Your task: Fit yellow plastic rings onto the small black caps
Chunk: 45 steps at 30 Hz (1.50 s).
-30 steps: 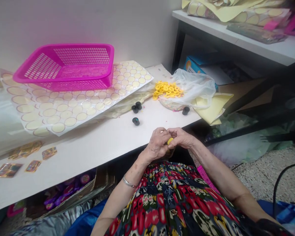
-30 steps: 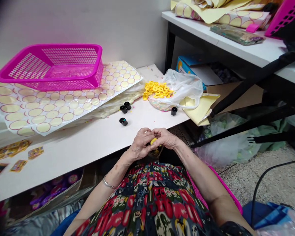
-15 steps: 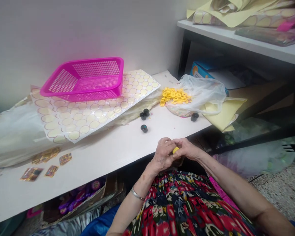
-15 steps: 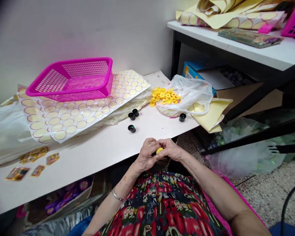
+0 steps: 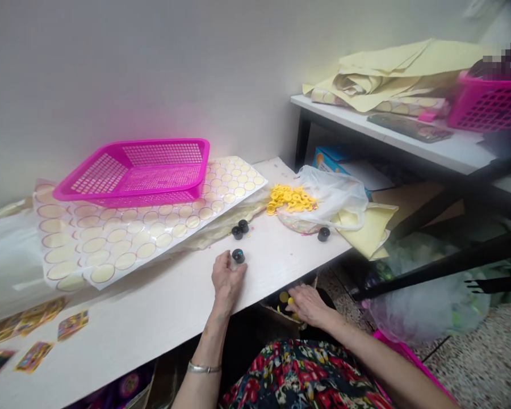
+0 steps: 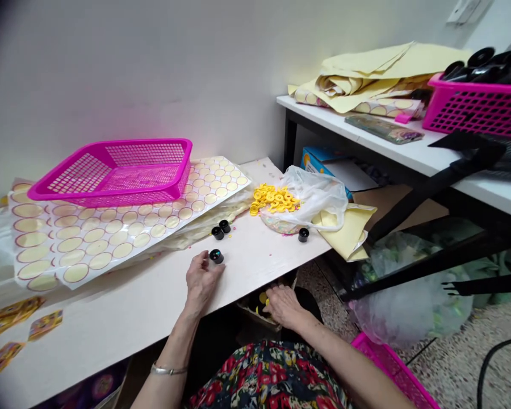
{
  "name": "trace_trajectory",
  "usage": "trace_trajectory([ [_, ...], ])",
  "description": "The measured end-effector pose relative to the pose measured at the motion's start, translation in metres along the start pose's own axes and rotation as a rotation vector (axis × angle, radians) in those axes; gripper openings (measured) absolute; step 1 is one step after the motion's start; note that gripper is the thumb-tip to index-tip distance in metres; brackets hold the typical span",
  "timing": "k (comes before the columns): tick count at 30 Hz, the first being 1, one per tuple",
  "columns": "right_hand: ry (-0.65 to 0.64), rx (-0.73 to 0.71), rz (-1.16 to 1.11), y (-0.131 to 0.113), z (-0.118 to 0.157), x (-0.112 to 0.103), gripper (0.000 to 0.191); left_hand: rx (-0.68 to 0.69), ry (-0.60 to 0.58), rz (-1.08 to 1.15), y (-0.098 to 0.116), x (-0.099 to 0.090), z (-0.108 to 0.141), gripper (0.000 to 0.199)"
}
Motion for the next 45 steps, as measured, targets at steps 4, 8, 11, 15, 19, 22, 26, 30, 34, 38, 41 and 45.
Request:
trace_trajectory([
  [4, -0.082, -0.024, 0.125, -0.003, -0.005, -0.009, 0.026, 0.036, -0.059, -0.092, 0.01, 0.016, -0.014, 0.036],
  [8, -0.137, -0.169, -0.023, -0.002, -0.006, -0.057, 0.016, 0.081, -0.093, -0.088, 0.024, 0.035, -0.014, 0.026],
  [11, 0.038, -0.112, -0.154, 0.007, -0.024, -0.109, 0.018, 0.12, -0.127, -0.101, 0.037, 0.048, -0.008, 0.025],
  [15, 0.284, 0.118, -0.047, 0.024, -0.06, -0.15, 0.02, 0.147, -0.158, -0.085, 0.045, 0.055, -0.004, 0.026],
  [19, 0.275, 0.194, 0.092, 0.028, -0.09, -0.14, 0.023, 0.128, -0.145, -0.053, 0.041, 0.056, -0.004, 0.032],
  [22, 0.28, 0.151, 0.17, 0.019, -0.11, -0.126, 0.026, 0.124, -0.141, -0.061, 0.039, 0.057, -0.004, 0.034],
  [26, 0.344, 0.163, 0.26, 0.005, -0.141, -0.123, 0.032, 0.153, -0.143, -0.066, 0.04, 0.057, -0.004, 0.032],
  [30, 0.409, 0.17, 0.35, -0.002, -0.17, -0.125, 0.035, 0.148, -0.149, -0.073, 0.041, 0.057, -0.003, 0.031],
  [34, 0.436, 0.167, 0.392, 0.0, -0.186, -0.126, 0.033, 0.155, -0.161, -0.065, 0.042, 0.056, -0.003, 0.031],
  [38, 0.419, 0.152, 0.39, 0.005, -0.186, -0.13, 0.034, 0.157, -0.16, -0.076, 0.042, 0.056, -0.002, 0.03],
  [41, 0.393, 0.129, 0.395, 0.004, -0.178, -0.132, 0.034, 0.146, -0.165, -0.08, 0.043, 0.056, -0.002, 0.029],
  [45, 0.396, 0.092, 0.395, -0.008, -0.164, -0.128, 0.031, 0.148, -0.171, -0.078, 0.044, 0.056, -0.002, 0.03],
])
Point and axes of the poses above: each hand's wrist, its own z-axis away from the middle knuckle, its own x-axis out of the palm, y = z × x, the point moved 3 cm from there along -z, towards the middle knuckle, and after that the axes turned 3 degrees about x, right-handed, at the moved point
